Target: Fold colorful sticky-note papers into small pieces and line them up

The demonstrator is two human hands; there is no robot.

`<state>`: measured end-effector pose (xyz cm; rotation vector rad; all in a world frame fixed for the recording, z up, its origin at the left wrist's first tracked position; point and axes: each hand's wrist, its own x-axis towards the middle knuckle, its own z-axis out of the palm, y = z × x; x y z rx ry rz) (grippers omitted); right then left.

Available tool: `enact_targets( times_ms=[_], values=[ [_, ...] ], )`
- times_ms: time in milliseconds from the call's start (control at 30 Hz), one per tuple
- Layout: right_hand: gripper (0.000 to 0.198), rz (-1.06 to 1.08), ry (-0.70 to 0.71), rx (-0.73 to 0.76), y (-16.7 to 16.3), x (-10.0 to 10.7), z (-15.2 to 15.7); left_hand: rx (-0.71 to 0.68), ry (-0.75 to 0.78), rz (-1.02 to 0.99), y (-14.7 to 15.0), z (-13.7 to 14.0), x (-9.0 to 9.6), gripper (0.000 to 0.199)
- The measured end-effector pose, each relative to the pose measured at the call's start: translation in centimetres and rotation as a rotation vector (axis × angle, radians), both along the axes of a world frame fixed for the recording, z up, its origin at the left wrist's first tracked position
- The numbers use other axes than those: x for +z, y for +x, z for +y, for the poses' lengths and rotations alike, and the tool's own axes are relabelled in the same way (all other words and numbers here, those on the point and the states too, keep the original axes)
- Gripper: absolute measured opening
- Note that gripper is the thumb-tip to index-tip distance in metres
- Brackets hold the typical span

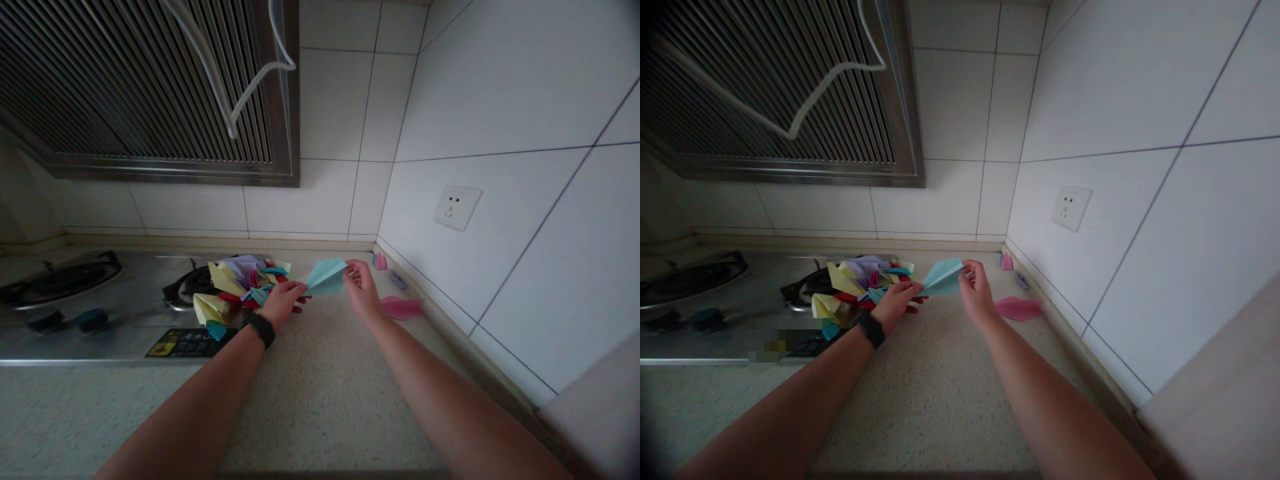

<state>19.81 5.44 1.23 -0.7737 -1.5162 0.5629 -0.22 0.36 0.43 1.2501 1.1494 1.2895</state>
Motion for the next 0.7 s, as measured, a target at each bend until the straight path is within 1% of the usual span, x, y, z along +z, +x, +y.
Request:
enact_targets(
  times_ms=[200,400,500,600,700],
  values=[
    [0.026,-0.071,0.063,-0.046,0.4,0.2,0.1,-0.019,-0.003,-0.024,0.0,-0.2,0.0,0.036],
    [0.030,-0.159,0.132,-0.124,0.3,0.5,-0.5,-0.025,0.002,-0.002,-0.1,-0.1,0.1,0.037],
    [0.031,-0.253,0.211,-0.202,0.4,1.1,-1.3,-0.017,0.005,0.019,-0.1,0.0,0.1,0.037],
    [0.030,-0.356,0.313,-0.304,0.5,1.9,-2.2,0.048,0.009,0.073,-0.1,0.1,-0.1,0.036],
    [0.022,-0.554,0.397,-0.288,0.5,2.6,-3.0,0.090,0.019,0.140,0.0,0.2,-0.2,0.035]
  ],
)
